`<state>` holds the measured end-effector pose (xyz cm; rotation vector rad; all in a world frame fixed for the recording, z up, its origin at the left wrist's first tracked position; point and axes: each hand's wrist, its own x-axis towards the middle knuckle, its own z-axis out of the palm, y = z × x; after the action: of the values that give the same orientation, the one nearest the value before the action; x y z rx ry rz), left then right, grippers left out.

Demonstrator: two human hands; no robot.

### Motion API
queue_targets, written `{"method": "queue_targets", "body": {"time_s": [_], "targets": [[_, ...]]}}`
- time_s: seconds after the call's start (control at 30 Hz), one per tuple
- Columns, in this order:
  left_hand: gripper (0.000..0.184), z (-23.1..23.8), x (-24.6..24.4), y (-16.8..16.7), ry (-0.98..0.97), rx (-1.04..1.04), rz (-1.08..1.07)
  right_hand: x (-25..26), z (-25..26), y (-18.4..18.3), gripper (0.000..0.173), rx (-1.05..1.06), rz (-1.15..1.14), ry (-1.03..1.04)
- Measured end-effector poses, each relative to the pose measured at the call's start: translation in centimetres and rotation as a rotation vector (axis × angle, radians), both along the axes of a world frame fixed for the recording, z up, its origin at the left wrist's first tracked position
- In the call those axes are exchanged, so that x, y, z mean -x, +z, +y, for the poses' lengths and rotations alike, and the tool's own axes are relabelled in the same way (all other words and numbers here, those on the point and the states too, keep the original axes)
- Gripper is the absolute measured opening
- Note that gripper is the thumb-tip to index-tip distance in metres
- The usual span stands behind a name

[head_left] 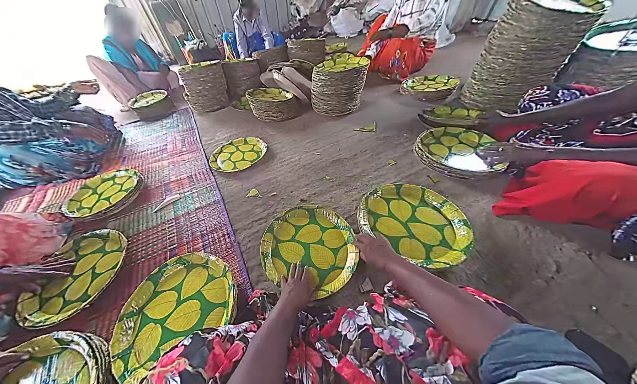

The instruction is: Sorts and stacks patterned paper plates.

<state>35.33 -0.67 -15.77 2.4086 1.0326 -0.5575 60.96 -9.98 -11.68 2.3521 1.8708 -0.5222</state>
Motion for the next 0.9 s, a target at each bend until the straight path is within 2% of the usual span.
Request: {"method": "queue_targets", "body": {"time_s": [0.1, 0.17, 0.23, 0.3, 0.53, 0.7, 0.83, 0.9], "targets": [[0.074, 0.3, -0.4, 0.7, 0.003, 0.023, 0.007, -1.1, 0.0, 0.9, 0.063, -0.004, 0.001, -0.403], [0.074, 0.4, -0.5, 0.8, 0.007, 0.026, 0.005, -1.5, -0.3, 0.7, 0.056, 0.101, 0.014, -0.515], [0.075, 0.2, -0.7, 1.1, 0.031, 0.036, -0.001, -1.0, 0.1, 1.2, 0.043, 0.199, -0.015, -0.525], [0.075, -0.6, -0.6, 1.5, 0.062, 0.053, -0.016, -0.4, 0.0, 1.1, 0.036, 0.197, -0.029, -0.517], [0.075, -0.7, -1.2, 1.5, 0.044, 0.021, 0.018, -2.3, 0.1, 0.2, 0.048, 0.102, -0.031, -0.466], [0.068, -0.6, -1.3, 1.7, -0.001, -0.009, 0.025, -1.1, -0.1, 1.5, 0.037, 0.118, -0.054, -0.466], [0.066, -0.3, -1.4, 1.9, -0.008, -0.010, 0.024, -1.4, 0.0, 2.0, 0.042, 0.111, -0.053, -0.490], [0.065, -0.3, -1.2, 1.8, -0.011, -0.002, 0.016, -1.6, -0.5, 2.2, 0.044, 0.039, -0.063, -0.477]]}}
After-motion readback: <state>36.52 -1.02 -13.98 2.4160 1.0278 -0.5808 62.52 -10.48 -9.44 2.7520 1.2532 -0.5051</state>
